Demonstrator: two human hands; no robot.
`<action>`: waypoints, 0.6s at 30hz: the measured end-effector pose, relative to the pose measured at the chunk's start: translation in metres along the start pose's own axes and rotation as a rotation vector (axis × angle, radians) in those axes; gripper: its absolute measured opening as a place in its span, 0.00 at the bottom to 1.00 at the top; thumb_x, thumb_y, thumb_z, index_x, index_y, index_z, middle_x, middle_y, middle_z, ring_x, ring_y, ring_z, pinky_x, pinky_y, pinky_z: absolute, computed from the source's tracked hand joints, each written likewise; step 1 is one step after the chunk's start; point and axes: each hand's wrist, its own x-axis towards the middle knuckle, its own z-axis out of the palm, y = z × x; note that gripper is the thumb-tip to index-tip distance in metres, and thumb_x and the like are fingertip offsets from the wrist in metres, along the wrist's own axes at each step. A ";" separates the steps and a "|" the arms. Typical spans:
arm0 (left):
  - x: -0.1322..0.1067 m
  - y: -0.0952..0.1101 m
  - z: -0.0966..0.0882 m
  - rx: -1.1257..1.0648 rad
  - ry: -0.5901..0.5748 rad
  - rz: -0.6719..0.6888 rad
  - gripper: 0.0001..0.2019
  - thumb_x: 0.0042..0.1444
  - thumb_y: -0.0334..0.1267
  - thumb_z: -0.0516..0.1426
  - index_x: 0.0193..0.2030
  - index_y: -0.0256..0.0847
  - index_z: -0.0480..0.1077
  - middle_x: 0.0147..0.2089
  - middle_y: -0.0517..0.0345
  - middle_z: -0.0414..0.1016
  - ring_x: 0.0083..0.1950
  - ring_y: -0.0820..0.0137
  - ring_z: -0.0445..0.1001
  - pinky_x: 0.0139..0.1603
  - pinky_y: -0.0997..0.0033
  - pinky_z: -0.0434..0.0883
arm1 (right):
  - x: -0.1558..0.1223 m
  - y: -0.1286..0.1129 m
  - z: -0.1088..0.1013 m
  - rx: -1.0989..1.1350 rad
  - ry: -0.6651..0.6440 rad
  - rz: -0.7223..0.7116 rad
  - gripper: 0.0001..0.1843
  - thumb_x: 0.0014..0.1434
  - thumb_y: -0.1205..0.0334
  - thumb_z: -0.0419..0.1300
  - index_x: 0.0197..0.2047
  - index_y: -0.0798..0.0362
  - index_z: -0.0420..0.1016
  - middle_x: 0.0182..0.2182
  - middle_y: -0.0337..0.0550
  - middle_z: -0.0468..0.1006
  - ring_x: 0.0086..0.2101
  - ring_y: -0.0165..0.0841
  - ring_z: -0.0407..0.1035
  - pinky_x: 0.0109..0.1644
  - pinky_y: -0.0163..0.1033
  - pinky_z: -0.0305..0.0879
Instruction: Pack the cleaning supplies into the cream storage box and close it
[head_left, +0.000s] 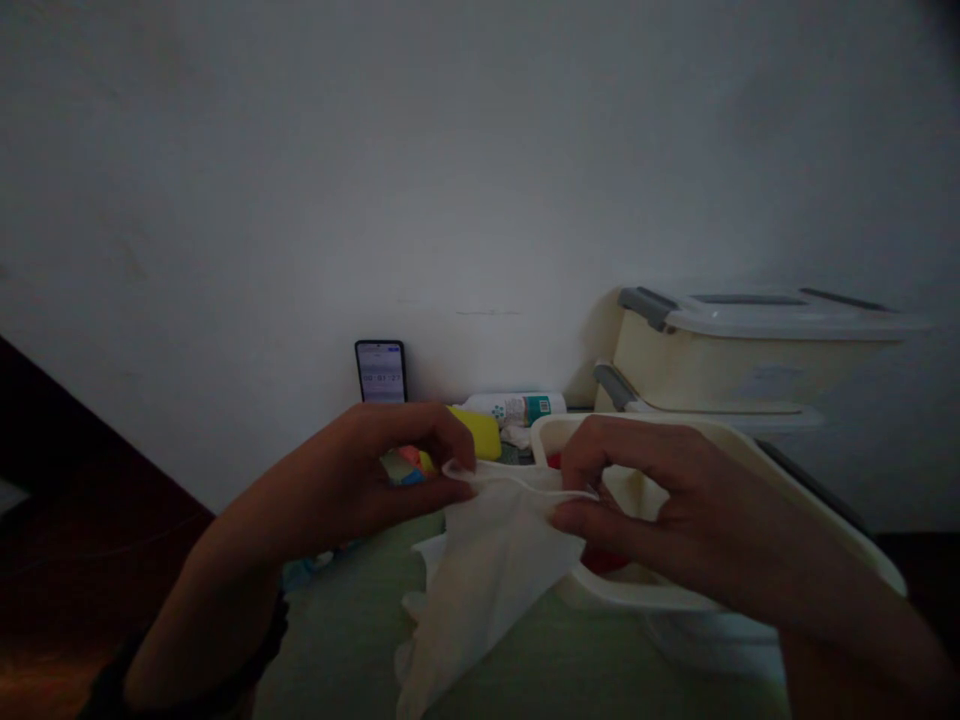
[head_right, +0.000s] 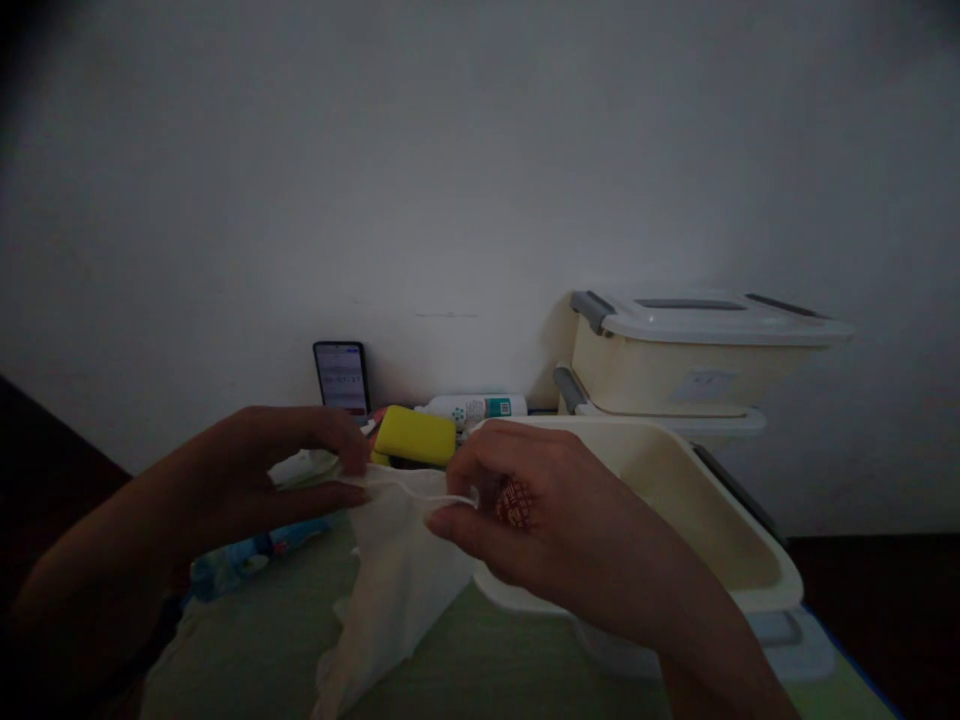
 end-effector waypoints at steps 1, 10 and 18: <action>0.000 0.001 0.000 -0.003 -0.001 0.004 0.04 0.56 0.37 0.59 0.37 0.41 0.71 0.37 0.61 0.77 0.39 0.72 0.74 0.42 0.76 0.71 | 0.000 0.001 0.000 -0.007 0.003 -0.006 0.09 0.56 0.53 0.61 0.30 0.49 0.72 0.29 0.38 0.77 0.26 0.28 0.71 0.28 0.32 0.66; -0.002 0.003 -0.005 0.025 0.015 0.045 0.03 0.56 0.37 0.60 0.37 0.44 0.71 0.37 0.64 0.77 0.40 0.74 0.74 0.41 0.79 0.69 | -0.001 0.007 0.001 0.023 0.006 -0.046 0.10 0.57 0.52 0.60 0.30 0.49 0.74 0.28 0.36 0.77 0.27 0.28 0.71 0.32 0.33 0.66; -0.003 0.003 -0.010 0.015 -0.030 0.050 0.06 0.53 0.38 0.62 0.33 0.41 0.68 0.34 0.62 0.75 0.36 0.73 0.74 0.38 0.77 0.70 | -0.001 0.009 0.001 -0.002 0.044 -0.056 0.08 0.55 0.54 0.62 0.28 0.49 0.75 0.28 0.38 0.78 0.32 0.31 0.72 0.34 0.35 0.66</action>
